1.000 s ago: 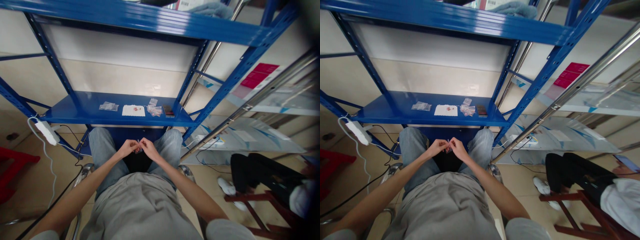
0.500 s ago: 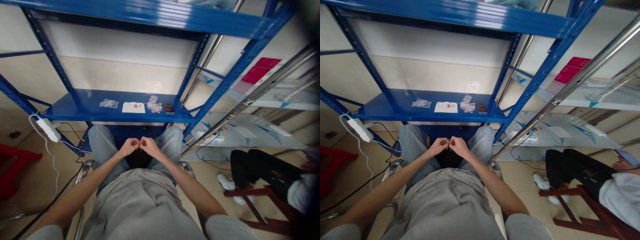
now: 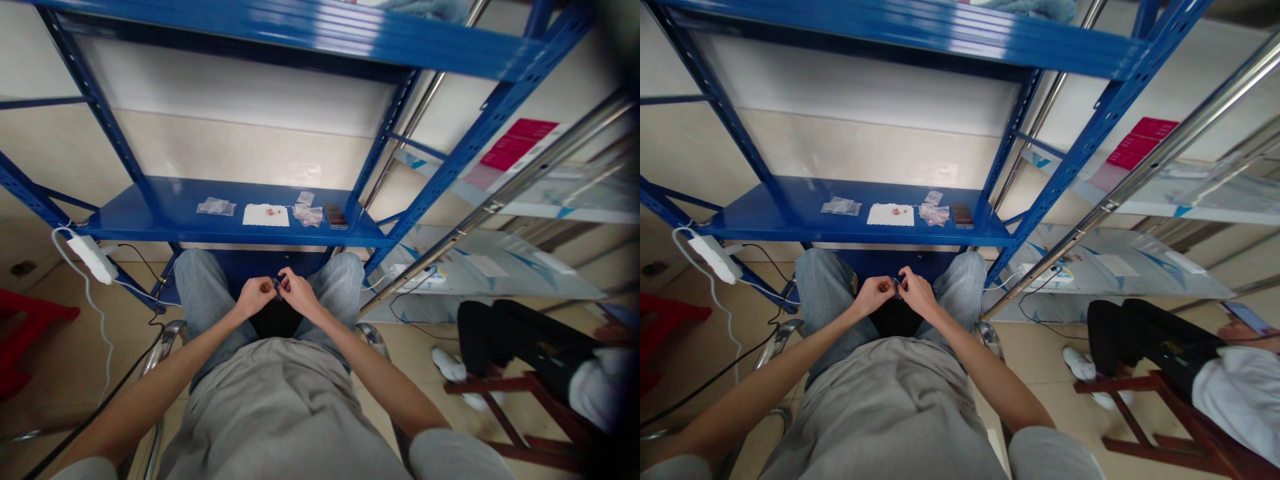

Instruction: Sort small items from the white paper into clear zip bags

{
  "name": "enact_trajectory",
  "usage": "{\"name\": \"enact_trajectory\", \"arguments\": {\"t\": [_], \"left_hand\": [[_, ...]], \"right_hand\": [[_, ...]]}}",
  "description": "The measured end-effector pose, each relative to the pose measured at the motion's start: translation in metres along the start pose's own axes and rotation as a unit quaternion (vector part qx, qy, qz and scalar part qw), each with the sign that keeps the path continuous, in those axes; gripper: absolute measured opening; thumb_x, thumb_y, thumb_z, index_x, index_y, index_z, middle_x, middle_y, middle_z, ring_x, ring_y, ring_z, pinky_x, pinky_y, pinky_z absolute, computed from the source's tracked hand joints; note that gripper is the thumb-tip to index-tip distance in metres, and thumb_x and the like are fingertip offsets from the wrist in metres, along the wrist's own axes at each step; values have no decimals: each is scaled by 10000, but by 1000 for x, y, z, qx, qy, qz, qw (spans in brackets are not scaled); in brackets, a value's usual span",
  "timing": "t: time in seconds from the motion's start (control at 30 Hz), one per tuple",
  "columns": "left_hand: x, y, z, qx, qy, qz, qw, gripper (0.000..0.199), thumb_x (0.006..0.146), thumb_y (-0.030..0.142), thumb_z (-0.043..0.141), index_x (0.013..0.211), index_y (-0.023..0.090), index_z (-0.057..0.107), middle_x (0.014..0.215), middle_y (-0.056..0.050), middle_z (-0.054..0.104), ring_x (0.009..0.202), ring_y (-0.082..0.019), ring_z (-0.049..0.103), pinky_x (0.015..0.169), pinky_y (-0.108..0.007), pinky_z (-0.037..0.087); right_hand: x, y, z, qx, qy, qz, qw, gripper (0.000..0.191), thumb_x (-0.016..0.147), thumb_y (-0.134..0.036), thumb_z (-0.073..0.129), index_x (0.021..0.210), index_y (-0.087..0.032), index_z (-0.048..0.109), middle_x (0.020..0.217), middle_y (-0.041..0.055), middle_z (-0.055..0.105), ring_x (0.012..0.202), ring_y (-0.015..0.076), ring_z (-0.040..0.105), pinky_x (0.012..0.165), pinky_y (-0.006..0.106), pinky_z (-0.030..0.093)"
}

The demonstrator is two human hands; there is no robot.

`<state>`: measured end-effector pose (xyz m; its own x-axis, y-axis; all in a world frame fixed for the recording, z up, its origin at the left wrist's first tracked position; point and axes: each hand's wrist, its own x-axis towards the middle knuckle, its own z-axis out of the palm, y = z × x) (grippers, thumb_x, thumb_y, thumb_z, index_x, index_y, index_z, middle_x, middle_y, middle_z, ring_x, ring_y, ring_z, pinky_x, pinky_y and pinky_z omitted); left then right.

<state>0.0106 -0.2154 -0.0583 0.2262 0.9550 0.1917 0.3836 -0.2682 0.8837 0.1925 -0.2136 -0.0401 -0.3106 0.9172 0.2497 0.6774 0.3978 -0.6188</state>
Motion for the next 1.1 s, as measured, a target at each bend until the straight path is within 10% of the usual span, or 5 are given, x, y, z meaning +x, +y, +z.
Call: {"name": "enact_trajectory", "arguments": {"t": [0.33,0.43,0.67,1.1], "left_hand": [[17,-2,-13,-38,79,1,996,138,833,310,610,834,184,665,801,-32,687,742,-168,627,694,-267,466],[22,-9,-20,-118,115,-73,984,294,822,378,664,1031,171,659,987,-90,713,865,-206,675,696,-284,507],[12,-8,-23,-299,-8,-204,932,440,788,430,763,1102,142,655,1045,-141,745,892,-238,739,653,-282,564],[20,0,-28,-240,6,-101,966,414,717,405,829,953,88,705,685,-86,739,642,-220,729,646,-337,590]], "right_hand": [[15,11,-11,122,58,20,991,143,839,-184,547,933,-240,639,753,-6,682,637,157,634,632,267,470],[19,14,-14,263,73,52,961,122,835,-264,568,931,-218,630,727,0,679,607,158,653,571,263,500],[18,15,-15,421,51,108,899,267,768,-369,683,952,-175,668,769,39,728,611,168,694,514,243,524],[32,4,27,584,77,289,754,473,977,-514,313,980,-170,637,892,125,738,773,238,742,692,385,598]]}}
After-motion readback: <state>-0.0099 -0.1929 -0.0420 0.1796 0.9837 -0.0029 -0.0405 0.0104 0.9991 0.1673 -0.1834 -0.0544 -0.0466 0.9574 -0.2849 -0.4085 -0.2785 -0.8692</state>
